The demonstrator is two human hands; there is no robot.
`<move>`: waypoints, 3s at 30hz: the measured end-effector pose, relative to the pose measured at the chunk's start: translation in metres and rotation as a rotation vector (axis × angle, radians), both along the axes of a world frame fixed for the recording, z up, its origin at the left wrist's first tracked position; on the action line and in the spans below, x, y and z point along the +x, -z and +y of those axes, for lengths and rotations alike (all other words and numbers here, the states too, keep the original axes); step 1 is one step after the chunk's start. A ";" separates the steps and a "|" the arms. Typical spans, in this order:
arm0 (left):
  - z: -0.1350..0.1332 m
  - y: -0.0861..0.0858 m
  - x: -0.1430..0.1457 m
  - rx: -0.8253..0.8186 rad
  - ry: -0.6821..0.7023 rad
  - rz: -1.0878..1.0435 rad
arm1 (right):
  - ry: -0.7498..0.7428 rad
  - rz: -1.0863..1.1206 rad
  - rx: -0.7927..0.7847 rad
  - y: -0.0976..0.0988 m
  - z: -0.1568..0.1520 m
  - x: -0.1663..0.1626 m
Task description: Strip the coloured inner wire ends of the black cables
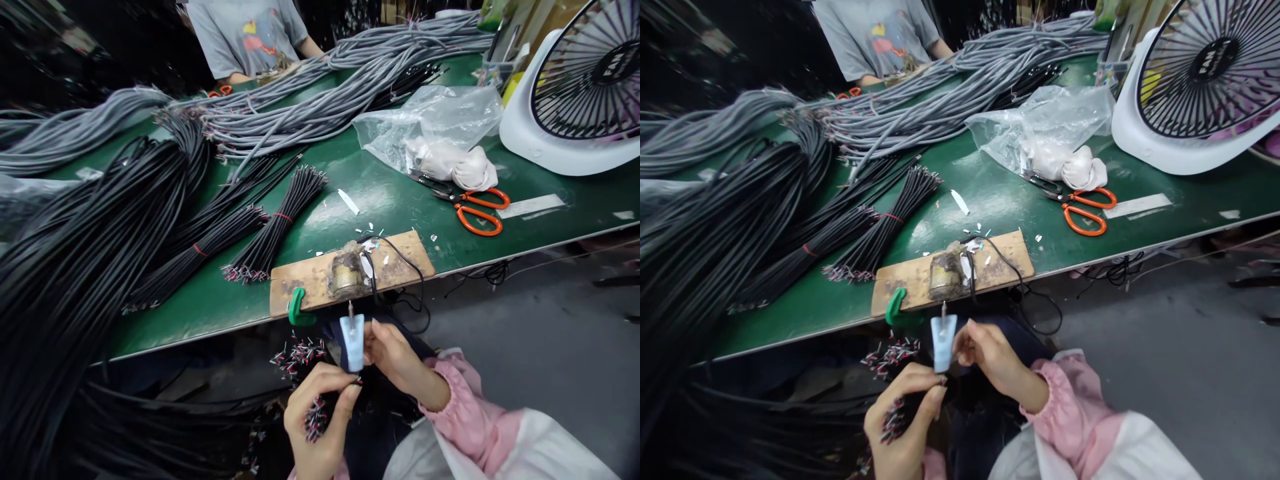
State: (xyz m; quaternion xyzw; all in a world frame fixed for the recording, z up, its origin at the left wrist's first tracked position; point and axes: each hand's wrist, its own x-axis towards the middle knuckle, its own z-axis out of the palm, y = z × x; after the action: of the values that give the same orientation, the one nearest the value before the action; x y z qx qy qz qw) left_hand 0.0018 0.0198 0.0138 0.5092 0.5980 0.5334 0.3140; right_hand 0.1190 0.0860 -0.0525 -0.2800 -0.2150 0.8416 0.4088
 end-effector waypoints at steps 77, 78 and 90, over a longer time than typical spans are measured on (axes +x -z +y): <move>-0.041 0.045 -0.002 -0.247 0.096 -0.138 | -0.066 -0.458 0.762 -0.010 -0.022 0.031; -0.042 0.046 -0.002 -0.244 0.095 -0.141 | -0.077 -0.461 0.753 -0.009 -0.022 0.031; -0.038 0.050 0.002 -0.195 0.063 -0.127 | 0.049 -0.514 0.895 -0.011 -0.031 0.026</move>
State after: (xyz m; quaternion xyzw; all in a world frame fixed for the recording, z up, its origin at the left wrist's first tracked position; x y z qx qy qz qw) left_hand 0.0042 -0.0183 -0.0364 0.4600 0.6097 0.4935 0.4160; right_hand 0.1448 0.0549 -0.0411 -0.2805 -0.6407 0.5614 0.4422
